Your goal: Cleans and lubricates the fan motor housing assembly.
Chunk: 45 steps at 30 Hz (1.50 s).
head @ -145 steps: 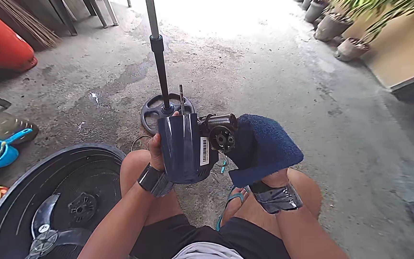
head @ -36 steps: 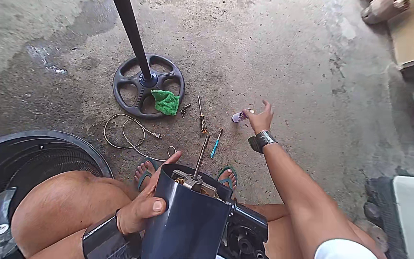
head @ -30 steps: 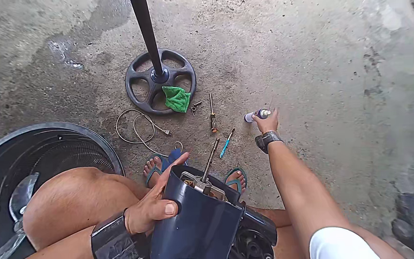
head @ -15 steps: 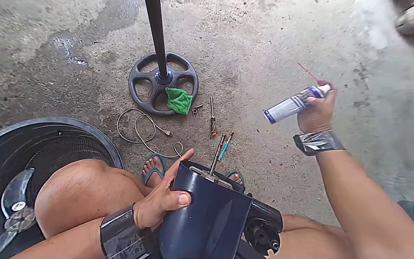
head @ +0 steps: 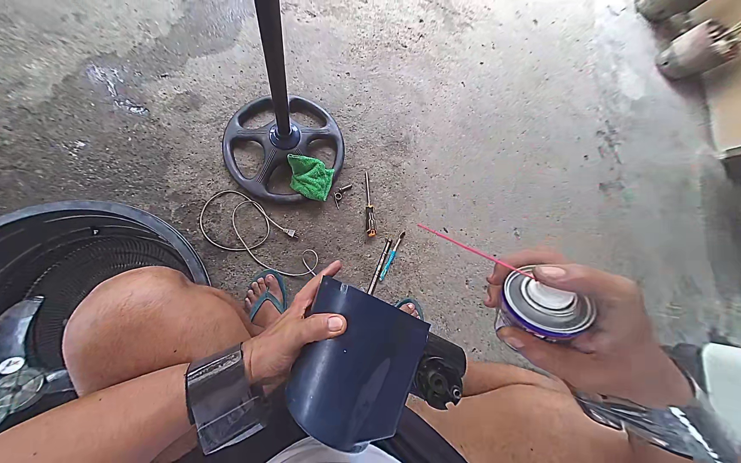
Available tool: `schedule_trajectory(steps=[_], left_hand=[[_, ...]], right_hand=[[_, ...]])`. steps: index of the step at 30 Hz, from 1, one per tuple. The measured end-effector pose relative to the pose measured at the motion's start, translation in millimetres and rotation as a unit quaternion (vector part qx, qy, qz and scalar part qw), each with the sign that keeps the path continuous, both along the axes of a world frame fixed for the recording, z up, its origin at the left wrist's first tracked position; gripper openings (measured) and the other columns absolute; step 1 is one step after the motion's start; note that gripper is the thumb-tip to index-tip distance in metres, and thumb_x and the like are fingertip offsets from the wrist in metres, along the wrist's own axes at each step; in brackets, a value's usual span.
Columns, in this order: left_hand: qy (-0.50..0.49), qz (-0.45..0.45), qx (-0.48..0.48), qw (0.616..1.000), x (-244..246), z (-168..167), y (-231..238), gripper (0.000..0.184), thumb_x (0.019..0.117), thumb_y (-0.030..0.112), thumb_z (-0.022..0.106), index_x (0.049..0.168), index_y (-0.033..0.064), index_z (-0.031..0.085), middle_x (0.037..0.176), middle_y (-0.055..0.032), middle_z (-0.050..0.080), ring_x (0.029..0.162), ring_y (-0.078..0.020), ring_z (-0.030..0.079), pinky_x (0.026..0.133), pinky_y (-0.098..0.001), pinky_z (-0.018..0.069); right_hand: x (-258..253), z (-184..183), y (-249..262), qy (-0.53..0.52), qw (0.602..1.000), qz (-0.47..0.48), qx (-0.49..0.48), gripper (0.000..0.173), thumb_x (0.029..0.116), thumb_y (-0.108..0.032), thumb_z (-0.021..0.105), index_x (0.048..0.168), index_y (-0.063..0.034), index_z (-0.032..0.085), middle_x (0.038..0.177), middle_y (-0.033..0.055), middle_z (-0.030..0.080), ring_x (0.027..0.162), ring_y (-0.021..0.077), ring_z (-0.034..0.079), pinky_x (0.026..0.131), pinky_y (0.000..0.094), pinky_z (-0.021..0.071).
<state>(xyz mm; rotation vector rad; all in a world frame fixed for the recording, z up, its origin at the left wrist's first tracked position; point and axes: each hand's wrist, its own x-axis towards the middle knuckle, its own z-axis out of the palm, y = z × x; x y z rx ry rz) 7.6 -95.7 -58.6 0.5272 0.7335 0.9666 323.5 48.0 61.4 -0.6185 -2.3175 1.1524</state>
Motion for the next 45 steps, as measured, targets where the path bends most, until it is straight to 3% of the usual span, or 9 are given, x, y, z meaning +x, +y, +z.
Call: schedule_trajectory(steps=[8,12,17,30,33,39,45], left_hand=[[-0.001,0.044,-0.021,0.999,-3.2,2.4,2.6,0.111,0.0789,0.051,0.081,0.162,0.0153,0.018,0.134,-0.0100,0.062,0.115,-0.0208,0.067,0.094,-0.0400,0.0594],[-0.008,0.046,-0.004,0.999,-3.2,1.3,2.3,0.110,0.0803,0.049,0.081,0.163,0.0151,0.017,0.134,-0.0115,0.062,0.115,-0.0219,0.067,0.094,-0.0405,0.0591],[0.008,0.032,0.023,0.999,-4.1,-0.4,0.9,0.110,0.0809,0.051,0.079,0.163,0.0145,0.015,0.138,-0.0110,0.059,0.118,-0.0203,0.065,0.097,-0.0397,0.0578],[0.021,0.030,0.016,0.999,-4.2,0.3,-0.2,0.111,0.0791,0.054,0.080,0.163,0.0155,0.018,0.140,-0.0108,0.057,0.121,-0.0204,0.063,0.099,-0.0401,0.0564],[0.009,0.036,0.023,0.999,-3.8,-2.4,-0.9,0.109,0.0810,0.052,0.080,0.163,0.0146,0.018,0.140,-0.0117,0.058,0.121,-0.0216,0.063,0.099,-0.0410,0.0563],[-0.005,0.030,0.029,0.999,-4.7,-3.8,-1.0,0.109,0.0823,0.049,0.079,0.163,0.0154,0.015,0.140,-0.0118,0.058,0.121,-0.0218,0.063,0.099,-0.0412,0.0565],[-0.005,0.030,0.025,0.999,-3.8,-5.0,-1.7,0.108,0.0822,0.049,0.080,0.163,0.0155,0.017,0.139,-0.0124,0.059,0.120,-0.0228,0.064,0.099,-0.0418,0.0564]], right_hand=[[-5.8,-15.5,-13.4,-0.034,0.996,0.062,0.050,0.063,0.0907,-0.028,0.075,0.147,-0.0339,0.046,0.118,0.0055,0.059,0.100,0.0108,0.062,0.079,0.0237,0.0547],[-5.5,-20.5,-17.0,-0.040,0.995,0.082,0.042,0.069,0.0903,-0.028,0.076,0.149,-0.0360,0.042,0.120,0.0072,0.059,0.103,0.0128,0.062,0.081,0.0252,0.0553],[-3.7,-23.8,-13.6,-0.045,0.993,0.091,0.062,0.061,0.0921,-0.028,0.074,0.146,-0.0329,0.046,0.117,0.0071,0.058,0.101,0.0111,0.061,0.080,0.0227,0.0536],[-6.0,-21.7,-12.5,-0.034,0.992,0.101,0.067,0.060,0.0912,-0.029,0.074,0.145,-0.0312,0.048,0.114,0.0076,0.059,0.100,0.0112,0.061,0.079,0.0226,0.0535],[-8.9,-21.4,-13.2,-0.036,0.990,0.123,0.062,0.056,0.0912,-0.030,0.073,0.142,-0.0290,0.050,0.110,0.0080,0.059,0.095,0.0115,0.061,0.074,0.0227,0.0526],[-2.8,-23.9,-7.5,-0.029,0.994,0.078,0.072,0.063,0.0914,-0.028,0.074,0.147,-0.0332,0.045,0.115,0.0068,0.059,0.099,0.0111,0.062,0.078,0.0229,0.0539],[-5.3,-24.8,-12.1,-0.032,0.993,0.088,0.075,0.058,0.0911,-0.029,0.074,0.143,-0.0307,0.049,0.113,0.0077,0.059,0.097,0.0107,0.062,0.077,0.0221,0.0534]])
